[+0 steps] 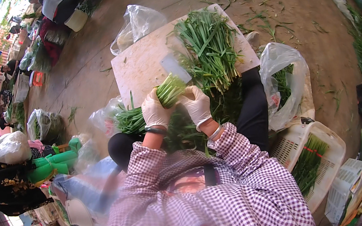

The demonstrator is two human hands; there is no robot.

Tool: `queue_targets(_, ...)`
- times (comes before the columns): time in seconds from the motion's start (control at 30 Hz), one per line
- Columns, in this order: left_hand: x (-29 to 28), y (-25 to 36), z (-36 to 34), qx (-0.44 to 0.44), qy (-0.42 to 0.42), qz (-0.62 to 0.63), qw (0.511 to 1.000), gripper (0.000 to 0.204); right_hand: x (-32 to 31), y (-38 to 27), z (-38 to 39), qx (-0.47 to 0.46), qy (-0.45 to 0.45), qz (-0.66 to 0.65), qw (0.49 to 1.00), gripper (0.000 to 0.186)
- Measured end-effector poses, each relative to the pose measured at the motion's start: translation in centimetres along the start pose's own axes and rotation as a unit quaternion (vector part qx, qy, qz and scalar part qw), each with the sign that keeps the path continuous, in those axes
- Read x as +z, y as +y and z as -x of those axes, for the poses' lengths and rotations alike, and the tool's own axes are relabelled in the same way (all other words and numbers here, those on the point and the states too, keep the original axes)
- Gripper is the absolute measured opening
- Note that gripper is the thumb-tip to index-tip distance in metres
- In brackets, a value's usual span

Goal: The person bundles chives by hand, secures them with a rubber band, and trims the root ends using a knife on a wooden board before placing the finished bundle into a crate.

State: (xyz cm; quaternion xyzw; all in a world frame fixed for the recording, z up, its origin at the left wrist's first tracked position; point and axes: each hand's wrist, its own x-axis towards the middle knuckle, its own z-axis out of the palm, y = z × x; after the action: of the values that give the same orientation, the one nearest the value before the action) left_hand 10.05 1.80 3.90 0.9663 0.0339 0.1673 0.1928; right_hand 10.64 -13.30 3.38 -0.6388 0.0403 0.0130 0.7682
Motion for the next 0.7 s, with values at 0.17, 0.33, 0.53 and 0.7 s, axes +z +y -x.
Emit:
queue_targets(0.17,0.5,0.8,1.1,-0.019,-0.025,0.037,0.999,0.077,-1.8,-0.7,0.4,0.029,0.005,0.015,0.999,0.017)
queue_targets(0.33,0.5,2.2,1.7,-0.028,-0.037,0.038,0.998,0.075,-2.9,-1.1,1.0,0.073,0.015,-0.058,0.996,0.017)
queue_targets(0.53,-0.2,3.4,2.3,0.01,-0.012,0.025,1.0,0.074,-5.5,-5.2,1.5,-0.182,0.038,0.147,0.972,0.015)
queue_targets(0.7,-0.9,4.7,2.9,0.091,0.033,0.018,0.995,0.078,-7.6,-8.1,1.5,-0.3,0.03,0.179,0.937,0.013)
